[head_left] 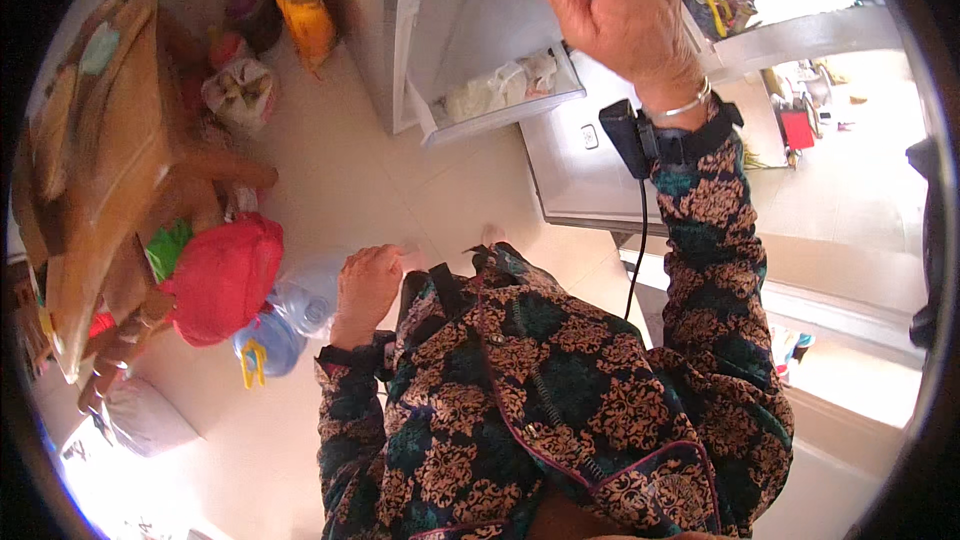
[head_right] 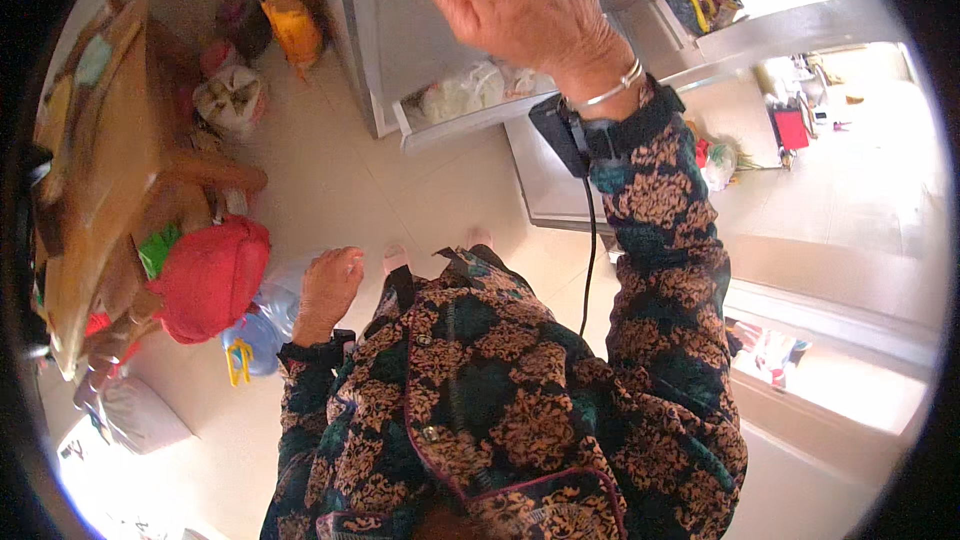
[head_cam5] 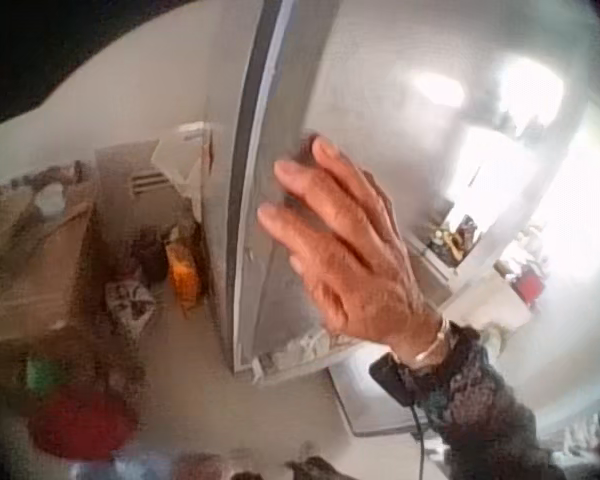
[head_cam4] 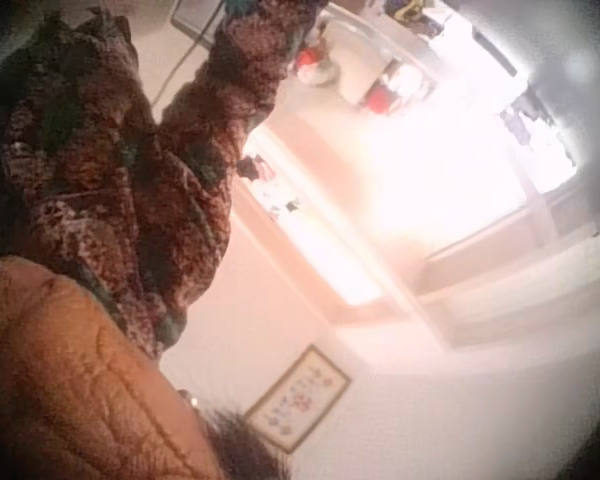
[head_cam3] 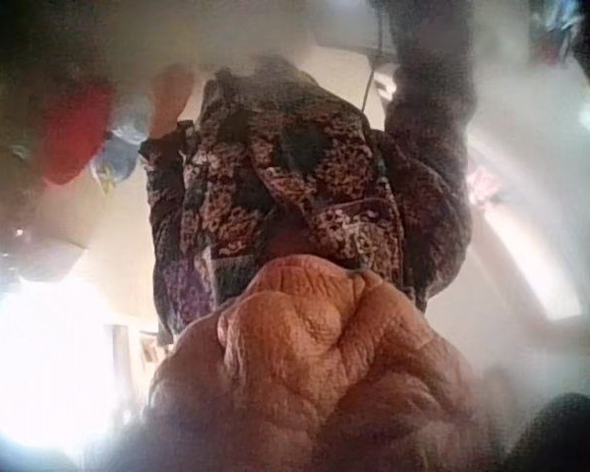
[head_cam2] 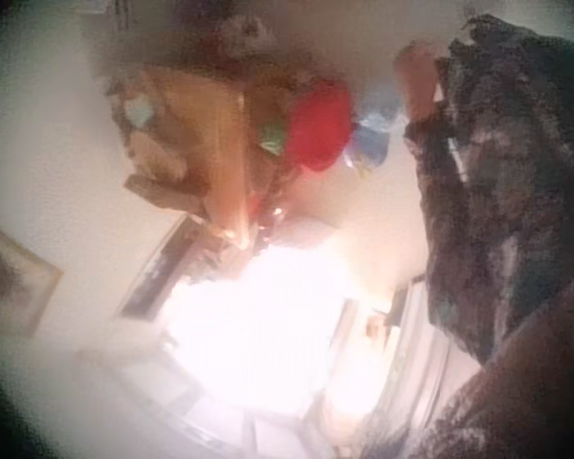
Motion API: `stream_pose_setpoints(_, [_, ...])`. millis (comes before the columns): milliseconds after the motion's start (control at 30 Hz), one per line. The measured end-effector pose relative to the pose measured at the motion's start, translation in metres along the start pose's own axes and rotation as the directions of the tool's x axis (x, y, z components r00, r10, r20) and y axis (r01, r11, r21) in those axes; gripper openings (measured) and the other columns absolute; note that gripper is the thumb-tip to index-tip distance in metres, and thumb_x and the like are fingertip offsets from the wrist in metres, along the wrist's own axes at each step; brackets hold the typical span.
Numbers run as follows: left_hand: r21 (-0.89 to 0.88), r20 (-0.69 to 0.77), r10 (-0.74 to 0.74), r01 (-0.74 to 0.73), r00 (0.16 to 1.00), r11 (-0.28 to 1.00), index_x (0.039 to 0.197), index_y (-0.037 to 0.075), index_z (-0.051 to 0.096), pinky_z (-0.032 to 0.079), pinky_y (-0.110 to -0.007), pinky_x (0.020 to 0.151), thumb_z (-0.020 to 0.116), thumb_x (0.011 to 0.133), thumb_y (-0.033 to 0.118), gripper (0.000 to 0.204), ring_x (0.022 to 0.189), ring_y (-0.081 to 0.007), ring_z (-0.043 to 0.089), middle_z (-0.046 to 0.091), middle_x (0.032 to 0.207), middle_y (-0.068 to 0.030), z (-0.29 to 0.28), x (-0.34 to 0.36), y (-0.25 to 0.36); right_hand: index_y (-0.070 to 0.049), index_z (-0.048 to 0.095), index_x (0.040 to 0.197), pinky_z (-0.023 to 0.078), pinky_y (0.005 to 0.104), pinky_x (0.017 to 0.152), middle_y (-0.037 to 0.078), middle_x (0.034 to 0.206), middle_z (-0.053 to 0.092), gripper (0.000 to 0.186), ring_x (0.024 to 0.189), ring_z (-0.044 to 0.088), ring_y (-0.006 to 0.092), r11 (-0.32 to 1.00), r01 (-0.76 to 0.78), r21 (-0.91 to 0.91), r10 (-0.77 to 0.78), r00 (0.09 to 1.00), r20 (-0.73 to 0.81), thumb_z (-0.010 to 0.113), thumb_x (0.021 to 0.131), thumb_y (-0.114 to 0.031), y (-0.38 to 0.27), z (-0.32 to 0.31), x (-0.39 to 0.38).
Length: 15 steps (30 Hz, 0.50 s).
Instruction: The person opens the refrigerator freezer and main compartment, then moves several plastic bags containing food items between shelves. They rearrange the bags to create space and place some items back into the freezer.
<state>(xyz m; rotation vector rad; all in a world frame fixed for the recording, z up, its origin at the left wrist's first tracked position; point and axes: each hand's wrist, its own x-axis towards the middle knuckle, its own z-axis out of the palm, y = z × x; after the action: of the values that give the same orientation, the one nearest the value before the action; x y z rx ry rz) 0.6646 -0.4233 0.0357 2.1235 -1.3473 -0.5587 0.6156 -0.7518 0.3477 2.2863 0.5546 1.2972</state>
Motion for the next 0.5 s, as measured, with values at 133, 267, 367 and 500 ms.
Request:
stream_pose_setpoints(133, [-0.056, -0.01, -0.148, 0.147, 0.989, 0.988, 0.101, 0.01, 0.068, 0.052, -0.047, 0.084, 0.062, 0.089, 0.017, 0.015, 0.094, -0.0361, 0.066, 0.07, 0.096, -0.0149, 0.019, -0.008, 0.008, -0.009, 0.055, 0.133, 0.04, 0.0463, 0.105, 0.013, 0.138, 0.053, 0.041, 0.129, 0.048, 0.0298, 0.905, -0.35, 0.24, 0.3, 0.928, 0.222, 0.064, 0.095, -0.021, 0.004, 0.017, -0.059])
stream_pose_setpoints(267, [-0.074, 0.1, -0.314, 0.321, 0.944, 0.944, 0.103, 0.008, 0.069, 0.052, -0.047, 0.084, 0.062, 0.09, 0.018, 0.018, 0.096, -0.0372, 0.066, 0.07, 0.101, -0.0175, 0.054, -0.001, 0.009, -0.012, 0.069, 0.112, 0.054, 0.0398, 0.081, 0.009, 0.103, 0.072, 0.021, 0.094, 0.068, 0.0312, 0.657, -0.726, 0.202, 0.565, 0.652, 0.505, 0.065, 0.091, -0.015, -0.027, 0.052, -0.171])
stream_pose_setpoints(367, [-0.236, -0.049, -0.254, 0.236, 0.966, 0.943, 0.104, 0.008, 0.069, 0.052, -0.047, 0.085, 0.061, 0.091, 0.018, 0.018, 0.098, -0.0368, 0.066, 0.07, 0.103, -0.0174, 0.073, 0.004, 0.011, -0.013, 0.068, 0.11, 0.055, 0.0443, 0.079, 0.011, 0.098, 0.072, 0.022, 0.091, 0.068, 0.0362, 0.478, -0.876, -0.065, 0.53, 0.229, 0.816, 0.066, 0.088, -0.012, -0.053, 0.078, -0.252])
stream_pose_setpoints(500, [-0.477, -0.037, -0.351, 0.292, 0.936, 0.829, 0.109, 0.007, 0.069, 0.054, -0.044, 0.082, 0.063, 0.092, 0.016, 0.02, 0.094, -0.0373, 0.069, 0.072, 0.1, -0.0159, 0.087, 0.008, 0.019, -0.007, 0.065, 0.116, 0.051, 0.0449, 0.093, 0.017, 0.11, 0.068, 0.032, 0.108, 0.062, 0.037, 0.536, -0.843, 0.039, 0.283, 0.223, 0.933, 0.068, 0.085, -0.014, -0.108, 0.1, -0.318])
